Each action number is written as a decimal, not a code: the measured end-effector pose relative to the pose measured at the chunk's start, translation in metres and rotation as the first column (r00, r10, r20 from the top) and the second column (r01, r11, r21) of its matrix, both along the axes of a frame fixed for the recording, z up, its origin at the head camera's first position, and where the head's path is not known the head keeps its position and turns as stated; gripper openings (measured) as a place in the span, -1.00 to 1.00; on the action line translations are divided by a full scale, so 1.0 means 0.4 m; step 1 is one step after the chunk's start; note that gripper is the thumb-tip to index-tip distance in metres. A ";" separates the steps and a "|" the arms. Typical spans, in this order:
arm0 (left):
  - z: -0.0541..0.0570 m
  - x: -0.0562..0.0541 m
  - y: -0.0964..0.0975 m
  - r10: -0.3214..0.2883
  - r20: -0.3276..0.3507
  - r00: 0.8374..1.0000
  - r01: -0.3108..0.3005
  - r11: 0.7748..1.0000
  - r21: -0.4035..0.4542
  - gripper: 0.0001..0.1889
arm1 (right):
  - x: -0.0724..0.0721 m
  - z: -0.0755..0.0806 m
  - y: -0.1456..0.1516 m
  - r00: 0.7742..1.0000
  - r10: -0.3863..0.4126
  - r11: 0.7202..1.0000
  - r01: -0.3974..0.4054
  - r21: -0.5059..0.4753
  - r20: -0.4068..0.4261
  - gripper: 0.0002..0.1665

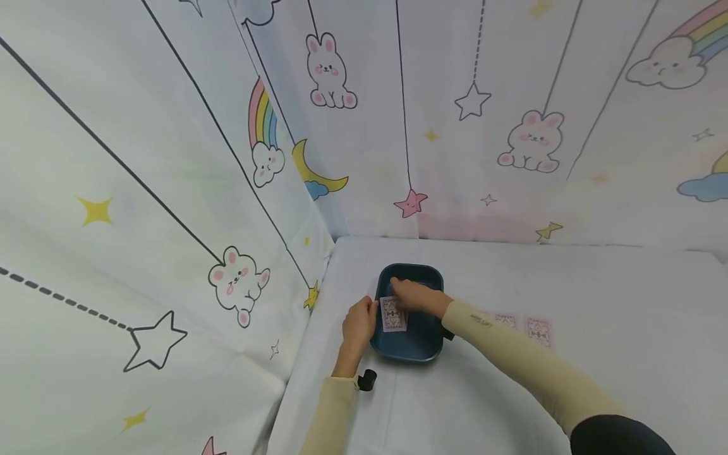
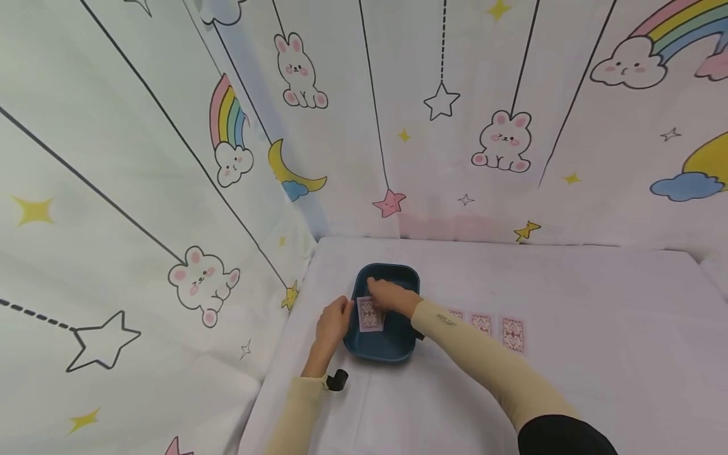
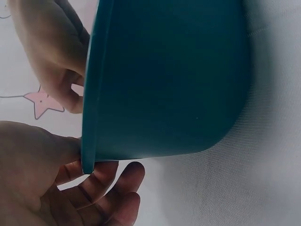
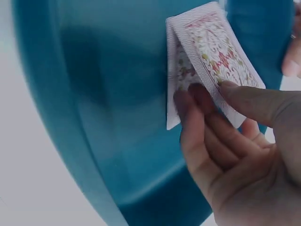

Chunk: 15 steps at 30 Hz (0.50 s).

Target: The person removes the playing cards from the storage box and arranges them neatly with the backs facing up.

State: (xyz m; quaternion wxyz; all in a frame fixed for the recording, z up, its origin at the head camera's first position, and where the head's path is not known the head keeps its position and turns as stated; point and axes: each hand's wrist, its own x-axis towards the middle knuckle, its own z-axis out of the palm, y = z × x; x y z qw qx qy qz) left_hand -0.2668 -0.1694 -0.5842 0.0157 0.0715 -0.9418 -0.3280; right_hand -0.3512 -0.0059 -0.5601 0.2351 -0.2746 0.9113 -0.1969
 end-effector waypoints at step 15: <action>0.005 0.003 0.005 0.011 0.015 1.000 -0.010 1.000 -0.020 -0.70 | 0.020 0.051 0.108 0.974 -0.017 0.938 0.094 -0.333 0.227 -0.67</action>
